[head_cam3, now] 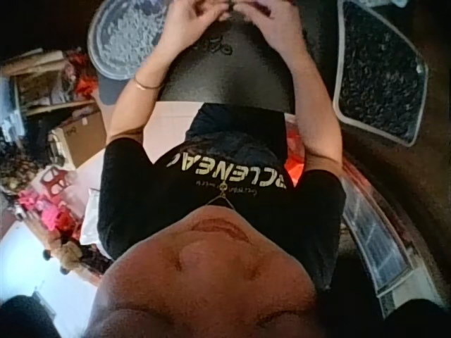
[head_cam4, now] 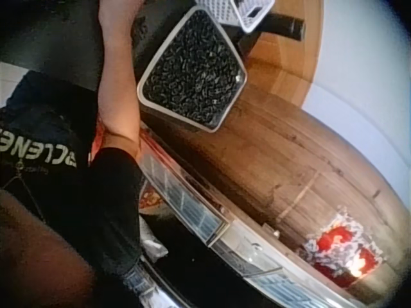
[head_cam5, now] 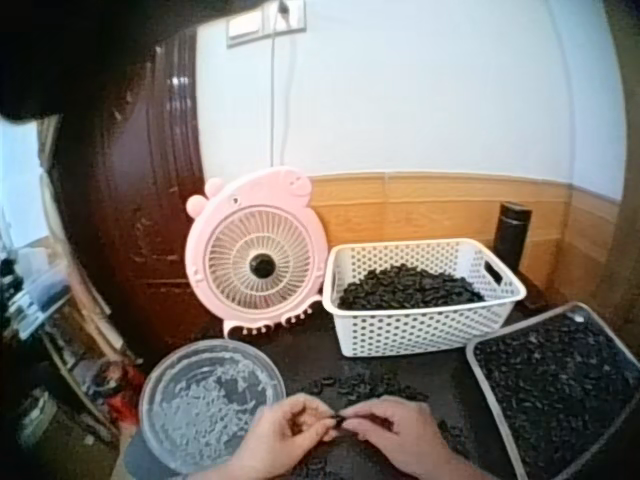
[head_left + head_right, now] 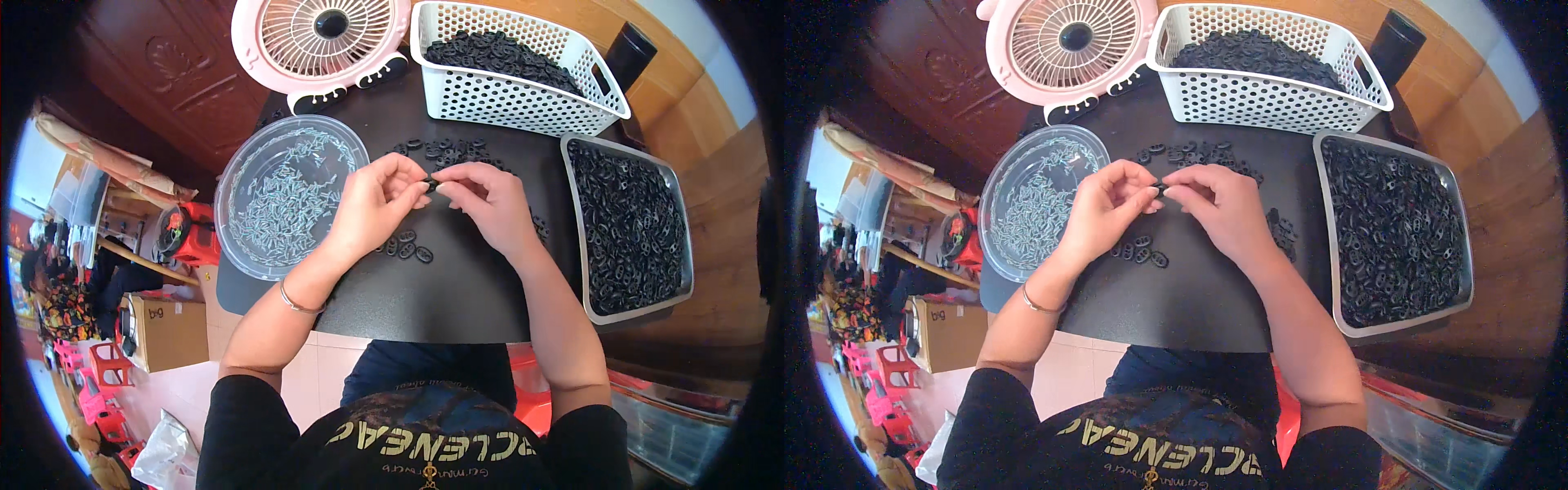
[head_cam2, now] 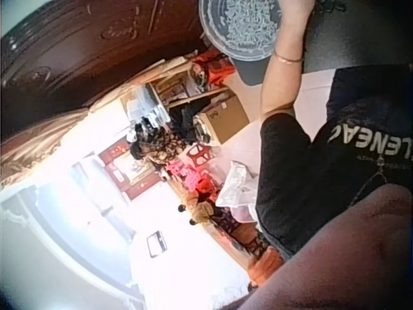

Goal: The person sits at a table and repeatedly picks up small black plastic rings and silver metal screws. They insert the screws into the rings and place the assembled units into a clear plastic bowl. The process is repetitive, with the person handling items one by one.

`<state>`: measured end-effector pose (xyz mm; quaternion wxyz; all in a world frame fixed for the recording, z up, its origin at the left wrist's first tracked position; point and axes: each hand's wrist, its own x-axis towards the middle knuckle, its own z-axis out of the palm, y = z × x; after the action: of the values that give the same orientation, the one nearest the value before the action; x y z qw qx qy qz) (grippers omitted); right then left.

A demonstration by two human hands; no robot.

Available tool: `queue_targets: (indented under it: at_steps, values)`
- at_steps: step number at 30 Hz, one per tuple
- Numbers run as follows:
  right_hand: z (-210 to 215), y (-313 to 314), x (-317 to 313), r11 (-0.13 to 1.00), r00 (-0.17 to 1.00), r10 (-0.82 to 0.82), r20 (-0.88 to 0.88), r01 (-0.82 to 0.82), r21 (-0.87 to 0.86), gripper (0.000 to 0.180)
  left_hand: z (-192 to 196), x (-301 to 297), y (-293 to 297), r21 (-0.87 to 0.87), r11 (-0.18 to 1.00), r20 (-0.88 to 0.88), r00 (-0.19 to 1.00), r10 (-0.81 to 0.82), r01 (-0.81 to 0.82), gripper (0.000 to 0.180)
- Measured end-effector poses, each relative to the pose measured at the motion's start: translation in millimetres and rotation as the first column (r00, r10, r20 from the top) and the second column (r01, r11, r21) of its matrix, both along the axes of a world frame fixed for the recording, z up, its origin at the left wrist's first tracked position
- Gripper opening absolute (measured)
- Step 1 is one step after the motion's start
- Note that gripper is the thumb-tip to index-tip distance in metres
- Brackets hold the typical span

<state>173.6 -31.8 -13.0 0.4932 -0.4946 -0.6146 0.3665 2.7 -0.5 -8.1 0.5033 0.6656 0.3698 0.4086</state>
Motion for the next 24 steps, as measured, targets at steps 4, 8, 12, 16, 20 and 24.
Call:
queue_targets:
  at_steps: [4,8,12,16,20,24]
  values:
    - [3.2,-1.7,-2.7,0.998,0.998,0.017,0.067,-0.013,-0.062,0.015,0.4,-1.2,0.3,-0.071,0.993,0.045,0.995,-0.092,0.095,0.007]
    - [1.5,-0.5,-1.1,0.999,0.99,-0.009,0.141,0.014,-0.033,0.015,1.8,-3.3,0.4,-0.078,0.996,0.019,0.999,-0.041,0.042,0.007]
    - [4.4,0.1,0.7,0.995,0.998,-0.039,0.059,0.044,-0.088,0.013,2.3,-4.5,0.8,0.118,0.99,-0.076,0.993,0.085,-0.076,0.012]
    - [1.8,2.4,0.8,0.989,0.975,0.018,-0.22,-0.049,-0.137,0.014,9.8,0.7,-5.0,0.268,0.963,-0.077,0.996,0.036,-0.014,0.016]
    - [9.8,-2.8,-2.8,0.971,0.955,0.078,-0.285,-0.138,-0.195,0.015,3.9,-3.1,-2.1,-0.002,0.996,0.172,0.981,-0.092,0.094,0.012]
    - [10.5,-3.7,-5.2,0.969,0.929,0.066,-0.363,-0.146,-0.197,0.015,7.7,-3.3,-2.6,-0.099,0.99,0.279,0.958,-0.069,0.101,0.01]
